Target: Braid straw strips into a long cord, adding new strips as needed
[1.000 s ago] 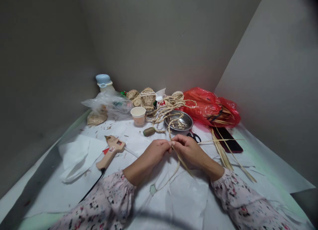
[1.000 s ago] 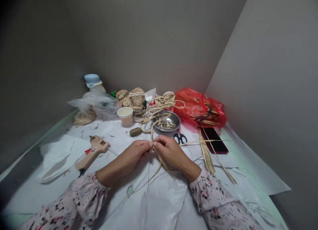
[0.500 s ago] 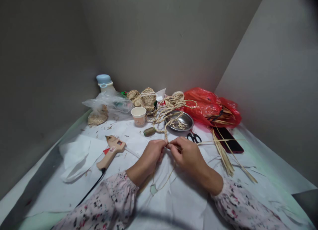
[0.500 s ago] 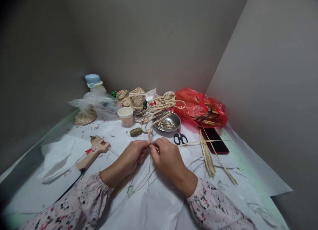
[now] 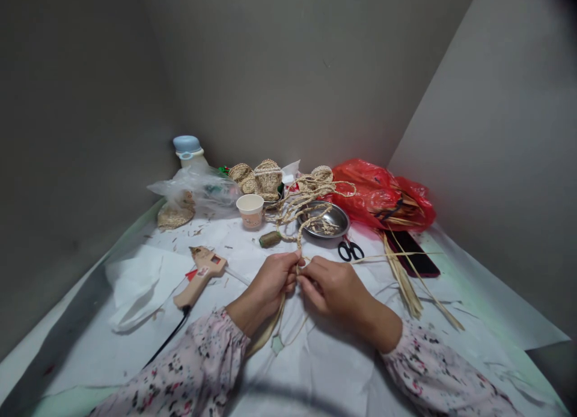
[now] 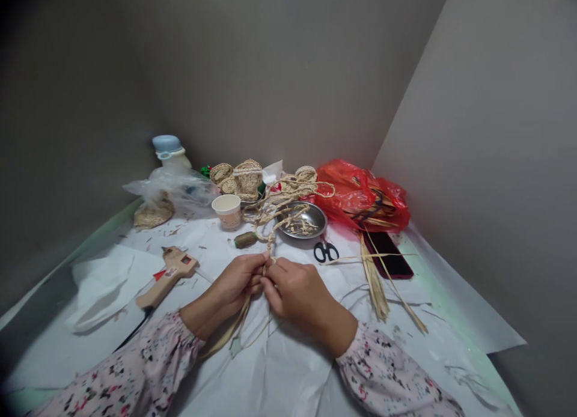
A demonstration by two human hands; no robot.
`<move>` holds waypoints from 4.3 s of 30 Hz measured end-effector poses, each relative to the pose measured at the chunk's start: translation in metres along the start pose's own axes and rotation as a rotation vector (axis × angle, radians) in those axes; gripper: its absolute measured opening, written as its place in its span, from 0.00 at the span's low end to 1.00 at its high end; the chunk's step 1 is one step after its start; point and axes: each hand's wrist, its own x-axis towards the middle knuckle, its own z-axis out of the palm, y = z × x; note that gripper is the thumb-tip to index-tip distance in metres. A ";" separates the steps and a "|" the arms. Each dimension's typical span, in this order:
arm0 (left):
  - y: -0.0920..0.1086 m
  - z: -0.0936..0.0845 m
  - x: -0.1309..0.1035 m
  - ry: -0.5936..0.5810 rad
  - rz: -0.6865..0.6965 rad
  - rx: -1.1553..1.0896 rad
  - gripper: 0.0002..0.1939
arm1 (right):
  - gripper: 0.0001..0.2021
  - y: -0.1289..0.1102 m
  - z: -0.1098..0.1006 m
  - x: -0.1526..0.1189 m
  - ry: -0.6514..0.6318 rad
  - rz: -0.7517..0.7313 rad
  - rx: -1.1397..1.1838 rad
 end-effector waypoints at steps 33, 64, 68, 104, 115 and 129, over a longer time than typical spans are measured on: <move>0.004 -0.001 -0.001 -0.007 -0.040 -0.008 0.13 | 0.08 0.068 -0.058 0.002 -0.303 0.497 -0.335; -0.003 0.005 -0.002 -0.036 0.051 -0.014 0.15 | 0.12 -0.007 0.008 0.010 0.095 0.761 0.802; -0.004 0.004 -0.002 -0.032 0.027 -0.025 0.15 | 0.13 -0.008 0.010 0.011 0.088 0.786 0.938; 0.006 0.003 -0.007 -0.176 -0.003 0.188 0.14 | 0.07 0.023 0.011 0.008 0.069 0.699 0.912; 0.007 0.005 -0.009 -0.157 0.010 0.214 0.13 | 0.06 0.024 0.009 0.005 0.059 0.600 0.813; 0.005 0.006 -0.009 -0.148 0.008 0.338 0.13 | 0.05 0.033 0.005 0.006 -0.061 0.646 0.838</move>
